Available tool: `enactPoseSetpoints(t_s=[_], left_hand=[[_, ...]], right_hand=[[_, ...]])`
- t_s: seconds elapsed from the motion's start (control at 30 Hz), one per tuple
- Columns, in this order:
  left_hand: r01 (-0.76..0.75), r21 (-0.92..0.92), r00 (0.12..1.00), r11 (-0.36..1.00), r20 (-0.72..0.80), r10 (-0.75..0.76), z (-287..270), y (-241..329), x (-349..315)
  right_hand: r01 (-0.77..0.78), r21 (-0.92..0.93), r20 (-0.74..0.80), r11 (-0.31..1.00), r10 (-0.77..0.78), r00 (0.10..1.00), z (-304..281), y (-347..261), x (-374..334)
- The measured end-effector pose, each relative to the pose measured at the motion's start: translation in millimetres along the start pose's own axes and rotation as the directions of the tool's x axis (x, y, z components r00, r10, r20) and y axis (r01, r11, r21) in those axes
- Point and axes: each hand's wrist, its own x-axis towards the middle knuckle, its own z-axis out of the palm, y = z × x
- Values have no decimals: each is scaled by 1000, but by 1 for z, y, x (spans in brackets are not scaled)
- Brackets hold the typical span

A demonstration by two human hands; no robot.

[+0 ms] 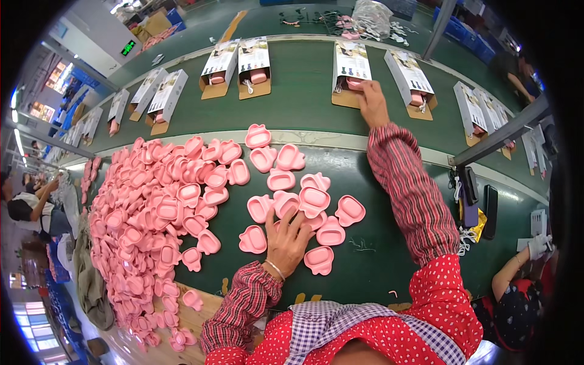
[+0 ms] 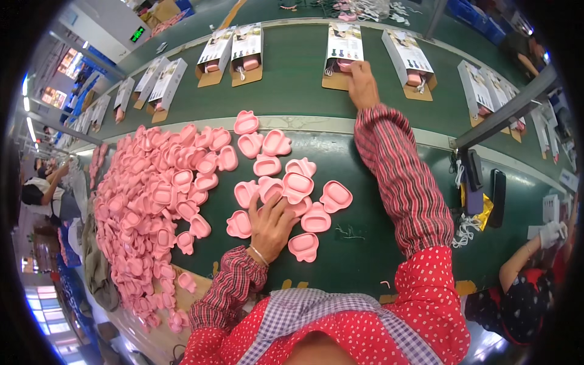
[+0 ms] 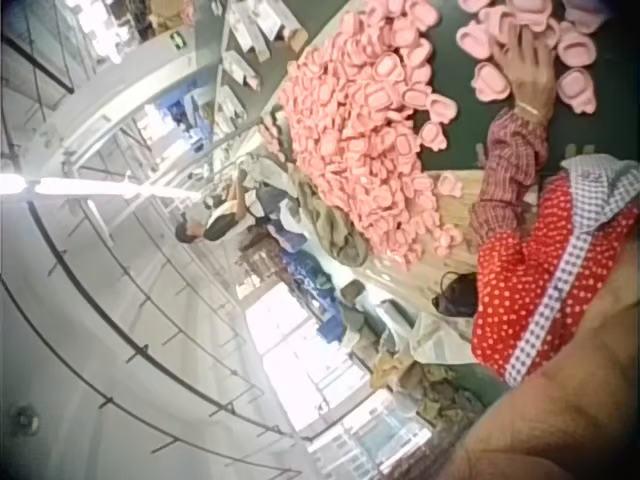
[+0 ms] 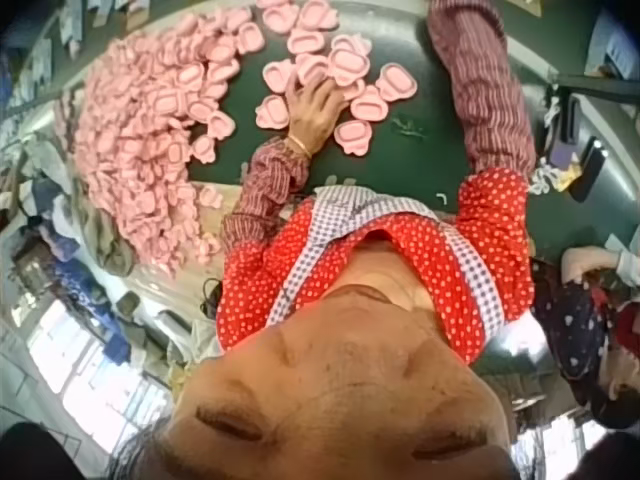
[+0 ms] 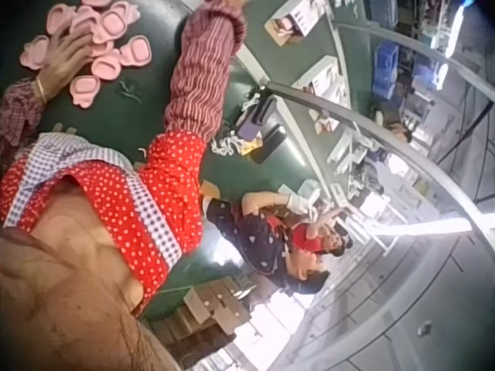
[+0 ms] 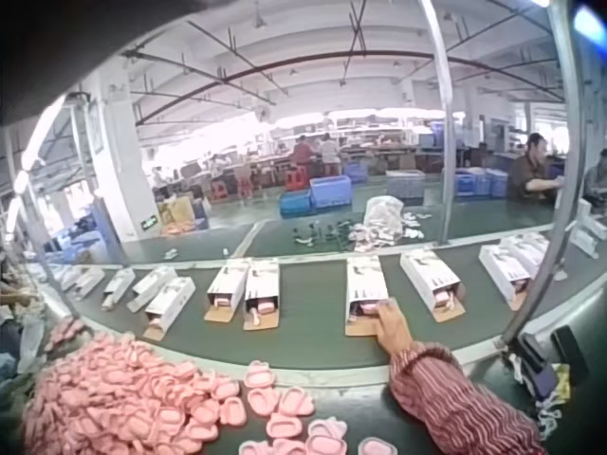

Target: The person assembles pink silicone parts by hand and packs them into open packaging boxes on the conveyor belt.

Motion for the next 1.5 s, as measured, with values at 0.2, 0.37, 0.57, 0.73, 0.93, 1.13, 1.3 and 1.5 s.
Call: enactPoseSetpoints(t_s=[0.2, 0.37, 0.57, 0.73, 0.93, 1.13, 1.3, 1.5], left_hand=[[-56, -23, 997, 998, -59, 54, -33, -34, 48], [-56, 186, 990, 981, 135, 31, 13, -85, 110], [-277, 249, 957, 928, 162, 242, 52, -128, 102], [-268, 129, 954, 955, 173, 245, 29, -94, 117], [-246, 228, 967, 942, 123, 223, 12, -91, 121], [-358, 163, 932, 920, 125, 340, 24, -54, 202], [-299, 175, 954, 938, 43, 296, 83, -37, 291], [-26, 316, 1000, 949, -5, 29, 122, -76, 333]], right_hand=[[33, 313, 328, 949, -141, 934, -81, -111, -118], [151, 230, 464, 961, -245, 851, -138, -156, -158], [10, 297, 309, 955, -106, 945, -134, -158, -180], [-101, 230, 298, 968, 29, 954, -143, -153, -194], [-155, 229, 304, 961, 81, 949, -148, -158, -190], [-158, 231, 264, 960, 95, 960, -150, -155, -177], [-199, 238, 320, 951, 117, 940, -164, -162, -168], [-200, 300, 340, 933, 92, 936, -152, -174, -166]])
